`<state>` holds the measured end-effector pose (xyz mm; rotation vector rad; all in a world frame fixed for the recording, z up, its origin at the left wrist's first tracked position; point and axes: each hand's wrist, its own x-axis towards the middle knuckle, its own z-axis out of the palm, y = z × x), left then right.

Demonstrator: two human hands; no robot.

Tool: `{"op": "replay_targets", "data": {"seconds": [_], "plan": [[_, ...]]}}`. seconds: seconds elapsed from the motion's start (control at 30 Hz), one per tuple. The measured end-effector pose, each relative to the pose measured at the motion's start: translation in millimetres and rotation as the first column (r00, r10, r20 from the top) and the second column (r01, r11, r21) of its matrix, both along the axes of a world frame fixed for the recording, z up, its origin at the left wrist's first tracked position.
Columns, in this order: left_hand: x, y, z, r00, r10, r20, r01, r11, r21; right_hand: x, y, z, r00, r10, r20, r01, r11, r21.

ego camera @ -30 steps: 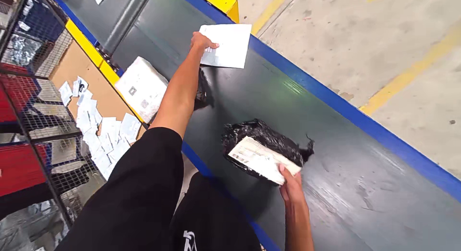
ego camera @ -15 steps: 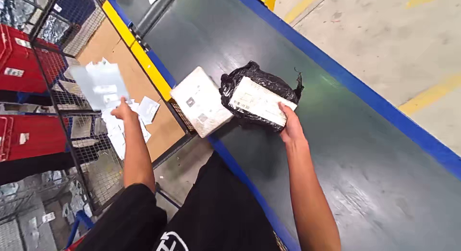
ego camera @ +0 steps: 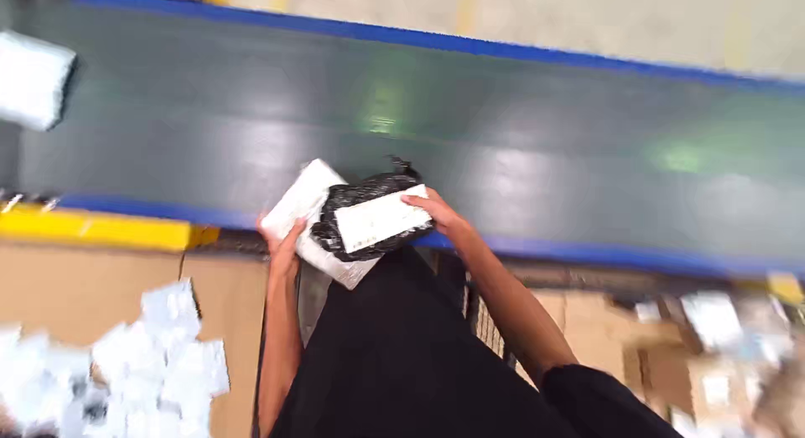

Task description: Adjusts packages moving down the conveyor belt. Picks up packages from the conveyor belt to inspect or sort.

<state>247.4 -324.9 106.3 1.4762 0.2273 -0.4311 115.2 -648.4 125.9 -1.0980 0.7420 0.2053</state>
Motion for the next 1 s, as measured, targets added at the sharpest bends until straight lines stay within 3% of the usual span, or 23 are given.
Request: {"op": "replay_targets", "data": {"seconds": [0.07,0.13,0.23,0.33,0.47,0.53,0.6,0.63,0.67,0.7,0.73,0.77,0.8,0.83,0.87,0.9,1.0], "plan": [[-24.0,1.3,0.0,0.986,-0.161,0.043,0.161,0.987,0.025,-72.6,23.7,-3.4,0.962,-0.271,-0.026,0.271,0.962,0.017],[-34.5,-6.2,-0.7,0.947,-0.304,0.108,0.305,0.952,0.011,-133.3,42.9,-4.4,0.848,-0.524,-0.075,0.528,0.849,0.037],[-47.6,-27.9,20.3,0.903,-0.41,0.132,0.419,0.907,-0.048,-211.9,56.6,-2.5,0.56,-0.821,-0.111,0.828,0.551,0.108],[-64.4,-68.3,60.5,0.897,-0.429,0.105,0.437,0.897,-0.069,-290.4,31.5,5.8,0.192,-0.981,-0.038,0.973,0.185,0.14],[-68.0,-138.2,78.1,0.764,-0.599,0.239,0.635,0.765,-0.113,-447.7,-69.5,40.6,-0.27,-0.932,0.243,0.962,-0.269,0.039],[-99.8,-193.1,94.3,0.696,-0.66,0.283,0.71,0.692,-0.134,-546.1,-153.4,57.3,-0.473,-0.732,0.49,0.855,-0.516,0.054],[-151.0,-248.3,113.7,0.631,-0.727,0.272,0.776,0.6,-0.196,-622.1,-226.3,78.0,-0.604,-0.555,0.572,0.735,-0.666,0.13],[-173.6,-274.0,120.0,0.592,-0.762,0.264,0.806,0.551,-0.217,-636.1,-242.9,86.9,-0.554,-0.572,0.605,0.752,-0.655,0.069],[-194.0,-300.4,125.1,0.561,-0.789,0.25,0.827,0.518,-0.221,-631.7,-245.3,92.6,-0.398,-0.653,0.645,0.815,-0.575,-0.078],[-213.9,-326.7,128.0,0.537,-0.812,0.228,0.841,0.494,-0.22,-614.0,-236.0,96.5,-0.147,-0.747,0.648,0.877,-0.402,-0.264],[-232.2,-350.6,127.7,0.515,-0.831,0.21,0.853,0.472,-0.223,-586.6,-217.3,99.5,0.156,-0.788,0.596,0.9,-0.134,-0.414],[-249.7,-372.8,124.9,0.487,-0.848,0.208,0.869,0.447,-0.215,-553.2,-193.7,102.1,0.418,-0.76,0.497,0.873,0.186,-0.451],[-267.4,-394.9,122.5,0.433,-0.874,0.223,0.898,0.394,-0.197,-520.4,-169.8,97.8,0.586,-0.687,0.429,0.807,0.449,-0.383],[-284.9,-417.4,121.4,0.348,-0.904,0.248,0.934,0.312,-0.173,-492.3,-145.4,86.8,0.659,-0.626,0.417,0.748,0.606,-0.272],[-306.8,-440.3,123.6,0.251,-0.928,0.276,0.966,0.225,-0.124,-473.8,-121.1,72.6,0.644,-0.629,0.435,0.738,0.661,-0.137],[-330.4,-461.9,128.3,0.136,-0.947,0.292,0.991,0.132,-0.035,-466.2,-98.6,57.6,0.566,-0.693,0.446,0.773,0.635,0.006],[-388.0,-506.7,130.8,-0.202,-0.948,0.245,0.975,-0.172,0.137,-477.8,-55.4,25.4,0.186,-0.905,0.382,0.93,0.288,0.229]]}}
